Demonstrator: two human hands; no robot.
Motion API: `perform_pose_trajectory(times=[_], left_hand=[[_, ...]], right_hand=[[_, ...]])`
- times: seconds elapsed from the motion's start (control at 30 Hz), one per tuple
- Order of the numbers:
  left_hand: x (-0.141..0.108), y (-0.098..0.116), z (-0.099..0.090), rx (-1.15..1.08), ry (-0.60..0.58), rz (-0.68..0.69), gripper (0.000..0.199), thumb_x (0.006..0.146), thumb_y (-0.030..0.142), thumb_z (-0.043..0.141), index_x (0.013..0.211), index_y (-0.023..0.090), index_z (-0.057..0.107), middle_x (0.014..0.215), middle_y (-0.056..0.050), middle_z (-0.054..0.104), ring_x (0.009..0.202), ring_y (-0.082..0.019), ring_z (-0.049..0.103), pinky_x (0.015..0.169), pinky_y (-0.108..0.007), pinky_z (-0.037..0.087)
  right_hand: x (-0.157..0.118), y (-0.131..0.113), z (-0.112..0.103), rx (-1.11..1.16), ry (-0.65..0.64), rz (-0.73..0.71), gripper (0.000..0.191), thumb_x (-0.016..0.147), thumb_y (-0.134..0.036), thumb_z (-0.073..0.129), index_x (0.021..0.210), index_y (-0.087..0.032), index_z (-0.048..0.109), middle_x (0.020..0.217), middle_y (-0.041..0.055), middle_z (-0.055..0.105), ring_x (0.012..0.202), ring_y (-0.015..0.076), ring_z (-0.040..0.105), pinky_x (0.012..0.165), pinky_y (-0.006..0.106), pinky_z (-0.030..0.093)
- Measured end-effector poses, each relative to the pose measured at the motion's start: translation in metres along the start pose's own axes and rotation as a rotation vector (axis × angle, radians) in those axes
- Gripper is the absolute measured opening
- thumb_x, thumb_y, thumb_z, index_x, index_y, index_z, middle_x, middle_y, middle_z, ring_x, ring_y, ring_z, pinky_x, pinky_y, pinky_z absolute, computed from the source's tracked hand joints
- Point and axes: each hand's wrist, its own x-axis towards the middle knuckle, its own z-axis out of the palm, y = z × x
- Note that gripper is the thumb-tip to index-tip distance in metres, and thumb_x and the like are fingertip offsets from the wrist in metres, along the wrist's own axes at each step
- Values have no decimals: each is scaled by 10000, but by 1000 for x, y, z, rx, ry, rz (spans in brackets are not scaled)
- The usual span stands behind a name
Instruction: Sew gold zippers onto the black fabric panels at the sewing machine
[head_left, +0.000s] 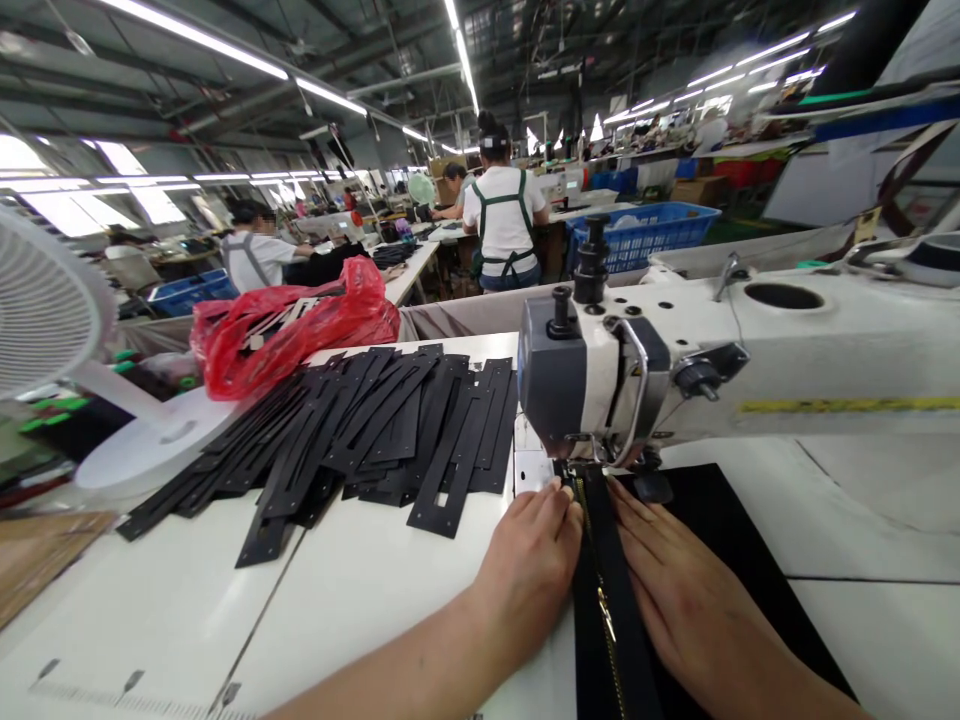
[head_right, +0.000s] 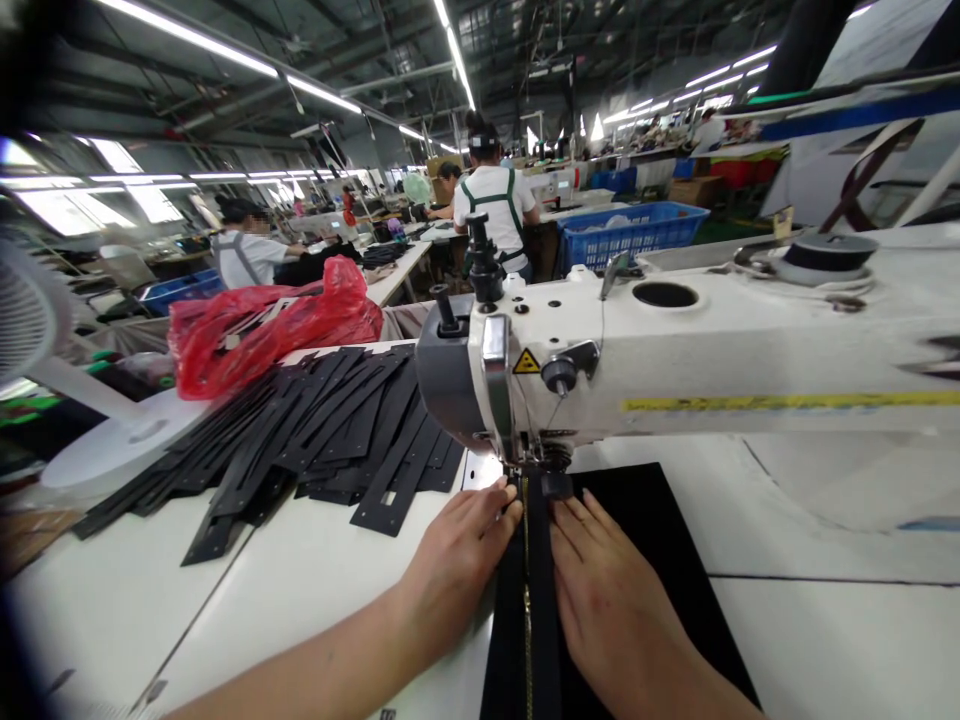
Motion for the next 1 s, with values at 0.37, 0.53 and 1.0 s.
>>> perform_pose_trajectory(times=[0.37,0.53,1.0], left_hand=[[-1,-2,-1,-50,-29,-3,232,896,94,417,1044,26,583,1039,-188,612,996,-276,581,806,-397,532],[0,0,-1,-15,-29,-19,222,900,95,413,1021,33,589,1026,-180,614,962,-262,592,798,-387,534],[0,-2,-2,14,-27,23,240,921,95,363,1041,61,567,1017,-162,613,991,-237,584,805,-372,527]], right_hand=[[4,0,-1,-3,-30,-8,416,813,-90,365,1182,-12,539,1196,219,562,1140,272,519,901,471,492],[5,2,-2,33,-43,1,413,823,-92,366,1191,-11,534,1199,217,560,1153,270,508,926,469,473],[8,0,-6,165,-134,106,430,836,-87,360,1236,-26,507,1294,198,491,1250,261,399,1027,480,369]])
